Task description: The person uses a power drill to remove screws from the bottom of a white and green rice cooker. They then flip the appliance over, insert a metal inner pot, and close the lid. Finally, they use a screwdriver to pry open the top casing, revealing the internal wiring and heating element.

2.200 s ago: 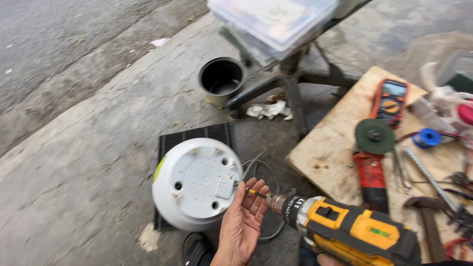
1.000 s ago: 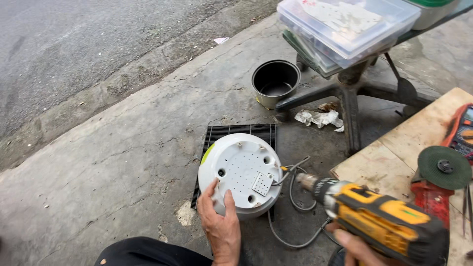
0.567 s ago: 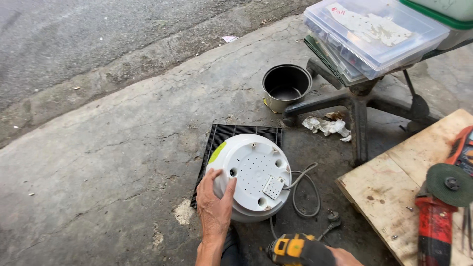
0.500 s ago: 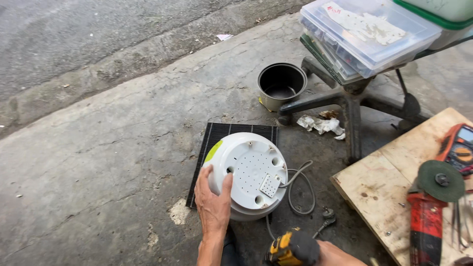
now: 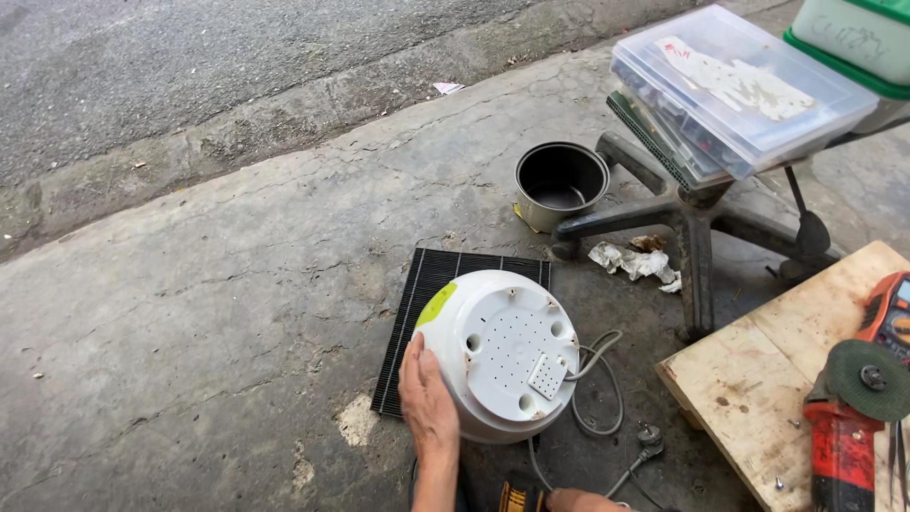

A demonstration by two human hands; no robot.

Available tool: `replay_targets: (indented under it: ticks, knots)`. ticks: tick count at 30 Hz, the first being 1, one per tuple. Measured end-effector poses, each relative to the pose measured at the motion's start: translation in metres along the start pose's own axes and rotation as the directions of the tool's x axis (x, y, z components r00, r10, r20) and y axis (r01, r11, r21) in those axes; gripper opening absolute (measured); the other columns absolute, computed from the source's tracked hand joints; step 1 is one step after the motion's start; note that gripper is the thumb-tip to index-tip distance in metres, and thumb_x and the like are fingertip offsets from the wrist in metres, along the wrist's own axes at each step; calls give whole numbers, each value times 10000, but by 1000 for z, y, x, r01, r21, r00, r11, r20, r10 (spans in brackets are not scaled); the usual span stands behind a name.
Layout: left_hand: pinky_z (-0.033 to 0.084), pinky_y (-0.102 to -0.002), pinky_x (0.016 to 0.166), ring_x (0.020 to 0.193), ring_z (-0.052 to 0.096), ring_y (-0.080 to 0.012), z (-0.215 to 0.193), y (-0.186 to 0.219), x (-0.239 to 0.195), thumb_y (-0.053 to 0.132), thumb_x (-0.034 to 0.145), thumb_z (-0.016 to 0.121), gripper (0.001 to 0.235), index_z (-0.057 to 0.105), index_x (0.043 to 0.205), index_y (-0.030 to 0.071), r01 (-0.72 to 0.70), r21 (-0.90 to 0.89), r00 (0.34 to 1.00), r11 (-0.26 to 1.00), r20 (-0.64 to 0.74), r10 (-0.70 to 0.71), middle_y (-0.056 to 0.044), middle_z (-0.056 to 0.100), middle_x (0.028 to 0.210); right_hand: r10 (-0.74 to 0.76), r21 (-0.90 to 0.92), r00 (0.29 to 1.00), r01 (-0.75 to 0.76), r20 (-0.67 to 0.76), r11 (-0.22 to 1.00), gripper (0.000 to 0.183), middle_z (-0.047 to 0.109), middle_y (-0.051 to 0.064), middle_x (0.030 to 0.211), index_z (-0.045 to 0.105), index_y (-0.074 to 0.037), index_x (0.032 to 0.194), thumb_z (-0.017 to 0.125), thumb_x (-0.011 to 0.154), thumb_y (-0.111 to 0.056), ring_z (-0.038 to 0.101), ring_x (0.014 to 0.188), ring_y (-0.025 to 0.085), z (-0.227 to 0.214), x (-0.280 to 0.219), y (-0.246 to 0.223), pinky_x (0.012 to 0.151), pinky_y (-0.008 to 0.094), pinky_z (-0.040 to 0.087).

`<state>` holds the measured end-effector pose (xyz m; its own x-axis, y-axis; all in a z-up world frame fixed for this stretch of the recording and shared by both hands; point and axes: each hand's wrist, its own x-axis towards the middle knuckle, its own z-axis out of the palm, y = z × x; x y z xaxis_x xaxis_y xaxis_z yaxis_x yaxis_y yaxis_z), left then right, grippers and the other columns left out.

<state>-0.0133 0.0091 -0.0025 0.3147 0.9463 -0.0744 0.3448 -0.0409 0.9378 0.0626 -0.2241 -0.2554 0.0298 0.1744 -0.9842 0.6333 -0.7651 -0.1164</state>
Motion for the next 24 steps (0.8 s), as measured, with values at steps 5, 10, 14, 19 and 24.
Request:
replay_targets:
  ticks: [5, 10, 14, 19, 24]
  knots:
    - [446, -398, 1235, 1481, 613, -243, -13, 23, 49, 462, 1047, 413, 602, 725, 1512, 242, 400, -127, 914, 908, -15, -405, -11, 700, 1595, -85, -51, 926, 72, -367, 996, 317, 790, -30, 1233, 753, -288, 1276, 712, 1080, -534, 751, 1120, 171, -72, -203, -29, 1058, 389, 616]
    - [490, -425, 1220, 1469, 620, -172, -10, 35, 72, 544, 986, 516, 647, 684, 1568, 315, 396, -81, 902, 915, 221, -371, 13, 676, 1632, 113, 384, 449, 576, -886, 721, 284, 709, -6, 763, 716, -160, 919, 687, 1115, -362, 599, 670, 109, -143, -322, -61, 613, 279, 497]
    - [529, -460, 1186, 1438, 682, -348, -14, 39, 55, 635, 1081, 556, 606, 772, 1515, 269, 242, -71, 931, 968, 297, -211, -141, 757, 1512, 316, 425, 290, 703, -903, 570, 639, 758, 246, 1433, 731, -122, 1473, 858, 924, -424, 702, 1367, 426, -201, -284, -29, 1172, 543, 539]
    - [566, -357, 1086, 1317, 708, -133, -11, 27, 68, 658, 986, 399, 744, 645, 1611, 338, 323, -32, 889, 946, 353, -292, 38, 740, 1572, 253, 672, 636, 595, -729, 440, 1085, 517, 84, 1742, 387, -267, 1743, 538, 785, -754, 498, 1595, 279, -187, -285, -46, 1307, 609, 367]
    - [507, -459, 1223, 1513, 600, -177, 6, 22, 61, 658, 992, 306, 775, 570, 1642, 329, 235, 28, 918, 972, 323, -231, 33, 610, 1693, 294, 665, 601, 621, -744, 415, 1172, 441, 105, 1784, 391, -285, 1748, 488, 713, -826, 448, 1627, 304, -183, -282, -53, 1310, 587, 335]
